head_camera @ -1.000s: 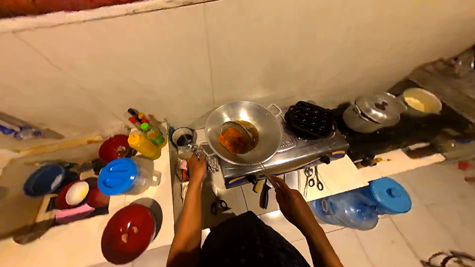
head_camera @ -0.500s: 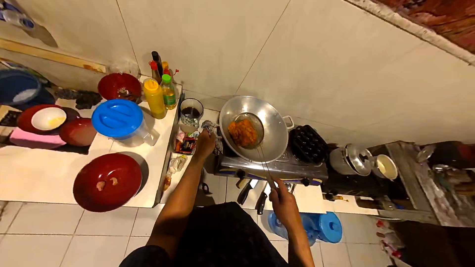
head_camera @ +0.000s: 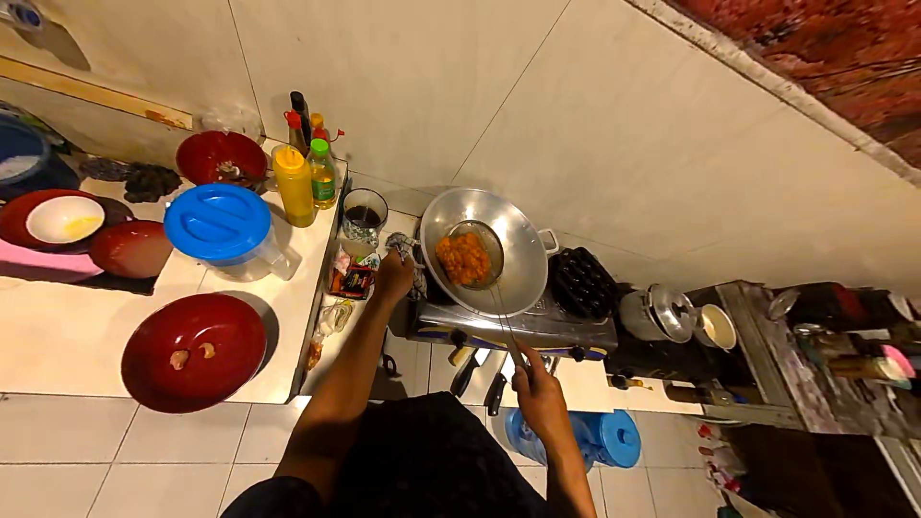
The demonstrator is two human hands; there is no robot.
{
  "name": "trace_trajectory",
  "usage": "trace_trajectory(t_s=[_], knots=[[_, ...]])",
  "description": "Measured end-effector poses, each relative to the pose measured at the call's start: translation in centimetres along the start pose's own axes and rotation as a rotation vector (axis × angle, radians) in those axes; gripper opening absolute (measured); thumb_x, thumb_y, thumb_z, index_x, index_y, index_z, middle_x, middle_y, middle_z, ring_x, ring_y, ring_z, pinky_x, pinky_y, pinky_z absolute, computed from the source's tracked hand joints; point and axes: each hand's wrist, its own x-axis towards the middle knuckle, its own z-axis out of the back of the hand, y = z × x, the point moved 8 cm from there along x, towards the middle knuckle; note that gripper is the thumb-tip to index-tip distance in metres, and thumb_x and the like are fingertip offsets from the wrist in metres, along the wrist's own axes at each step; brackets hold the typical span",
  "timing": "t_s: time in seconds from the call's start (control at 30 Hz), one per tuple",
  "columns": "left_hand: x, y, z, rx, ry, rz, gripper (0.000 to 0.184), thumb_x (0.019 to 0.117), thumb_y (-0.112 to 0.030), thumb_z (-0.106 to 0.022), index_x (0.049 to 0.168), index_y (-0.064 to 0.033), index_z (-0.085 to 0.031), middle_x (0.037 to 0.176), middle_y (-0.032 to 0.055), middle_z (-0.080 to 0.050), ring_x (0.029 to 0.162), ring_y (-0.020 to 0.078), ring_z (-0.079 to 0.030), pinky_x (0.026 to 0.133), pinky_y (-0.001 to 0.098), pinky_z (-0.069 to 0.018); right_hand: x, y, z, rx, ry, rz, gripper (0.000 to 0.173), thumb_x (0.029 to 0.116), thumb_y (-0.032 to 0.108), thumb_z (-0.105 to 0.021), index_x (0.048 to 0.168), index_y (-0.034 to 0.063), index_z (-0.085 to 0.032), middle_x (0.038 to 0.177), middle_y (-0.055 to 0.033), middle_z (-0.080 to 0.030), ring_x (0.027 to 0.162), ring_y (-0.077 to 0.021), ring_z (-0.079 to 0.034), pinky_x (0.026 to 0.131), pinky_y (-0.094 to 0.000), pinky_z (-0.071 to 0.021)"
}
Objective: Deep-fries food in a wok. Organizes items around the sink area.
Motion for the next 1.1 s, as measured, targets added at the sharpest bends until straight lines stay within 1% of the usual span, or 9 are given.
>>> trace_trajectory(t_s=[0.2, 0.37, 0.47, 0.57, 0.67, 0.8, 0.9, 0.97, 1.1], knots=[[-0.01, -0.01, -0.13, -0.016, -0.002, -0.012, 0.040, 0.1105, -0.024, -0.042, 0.130, 0.0092, -0.054, 0.116, 0.0310, -0.063, 0.111, 0.0427, -0.063, 0.098, 0.0591, -0.0480, -0.39, 0.72, 0.13, -0.026, -0.007, 0.021, 0.045, 0.1040, 0.009, -0.048, 0.149, 0.0048, -0.051, 0.071, -0.0095, -0.062, 0.055, -0.0201, -0.058, 0.055, -0.0407, -0.0523], [0.18, 0.21, -0.23, -0.022, -0.009, -0.016, 0.038, 0.1099, -0.023, -0.044, 0.126, 0.0088, -0.055, 0.110, 0.0297, -0.064, 0.106, 0.0423, -0.064, 0.093, 0.0596, -0.0493, -0.48, 0.88, 0.14, -0.017, 0.000, 0.018, 0.045, 0.1038, 0.009, -0.047, 0.148, 0.0038, -0.051, 0.071, -0.0089, -0.062, 0.054, -0.0190, -0.058, 0.054, -0.0400, -0.0525], [0.20, 0.21, -0.18, -0.031, -0.010, -0.011, 0.037, 0.1097, -0.023, -0.044, 0.127, 0.0083, -0.055, 0.111, 0.0296, -0.064, 0.107, 0.0424, -0.064, 0.094, 0.0600, -0.0488, -0.45, 0.93, 0.13, -0.017, 0.002, 0.019, 0.045, 0.1039, 0.010, -0.047, 0.149, 0.0044, -0.051, 0.070, -0.0087, -0.062, 0.054, -0.0194, -0.057, 0.054, -0.0409, -0.0520], [0.08, 0.05, -0.19, -0.021, -0.022, -0.012, 0.037, 0.1098, -0.023, -0.044, 0.125, 0.0078, -0.056, 0.110, 0.0286, -0.064, 0.106, 0.0413, -0.064, 0.093, 0.0589, -0.0493, -0.37, 0.66, 0.09, -0.017, -0.001, 0.017, 0.046, 0.1038, 0.011, -0.047, 0.149, 0.0051, -0.051, 0.070, -0.0084, -0.062, 0.053, -0.0191, -0.057, 0.054, -0.0403, -0.0522], [-0.02, -0.06, -0.12, -0.010, -0.019, -0.003, 0.037, 0.1098, -0.023, -0.044, 0.125, 0.0083, -0.056, 0.110, 0.0299, -0.064, 0.107, 0.0419, -0.064, 0.094, 0.0588, -0.0489, -0.31, 0.63, 0.08, -0.021, -0.002, 0.016, 0.046, 0.1038, 0.011, -0.047, 0.149, 0.0060, -0.051, 0.070, -0.0085, -0.062, 0.054, -0.0196, -0.057, 0.055, -0.0407, -0.0519], [-0.07, -0.08, -0.11, -0.004, -0.011, 0.003, 0.036, 0.1099, -0.023, -0.044, 0.124, 0.0088, -0.055, 0.108, 0.0295, -0.063, 0.104, 0.0417, -0.064, 0.092, 0.0585, -0.0490, -0.31, 0.50, 0.05, -0.020, -0.012, 0.024, 0.045, 0.1035, 0.010, -0.048, 0.149, 0.0052, -0.052, 0.070, -0.0090, -0.062, 0.055, -0.0203, -0.058, 0.055, -0.0416, -0.0520], [0.02, -0.06, -0.13, -0.007, -0.008, -0.005, 0.037, 0.1100, -0.022, -0.043, 0.125, 0.0094, -0.055, 0.111, 0.0301, -0.063, 0.107, 0.0422, -0.063, 0.095, 0.0588, -0.0484, -0.29, 0.50, 0.03, -0.020, -0.002, 0.022, 0.046, 0.1040, 0.010, -0.047, 0.149, 0.0051, -0.051, 0.070, -0.0096, -0.062, 0.055, -0.0211, -0.058, 0.056, -0.0423, -0.0521], [0.03, -0.03, -0.14, -0.012, -0.012, -0.008, 0.037, 0.1099, -0.022, -0.043, 0.125, 0.0092, -0.055, 0.110, 0.0300, -0.064, 0.107, 0.0423, -0.064, 0.094, 0.0591, -0.0485, -0.27, 0.48, 0.04, -0.020, -0.004, 0.029, 0.046, 0.1035, 0.010, -0.047, 0.149, 0.0044, -0.051, 0.070, -0.0098, -0.062, 0.055, -0.0212, -0.058, 0.056, -0.0424, -0.0524], [0.08, 0.00, -0.18, -0.013, -0.016, -0.017, 0.036, 0.1097, -0.022, -0.043, 0.125, 0.0086, -0.055, 0.109, 0.0296, -0.064, 0.106, 0.0423, -0.064, 0.093, 0.0590, -0.0491, -0.34, 0.55, 0.05, -0.012, -0.011, 0.029, 0.046, 0.1034, 0.009, -0.048, 0.149, 0.0051, -0.051, 0.068, -0.0084, -0.061, 0.053, -0.0195, -0.057, 0.054, -0.0401, -0.0518]])
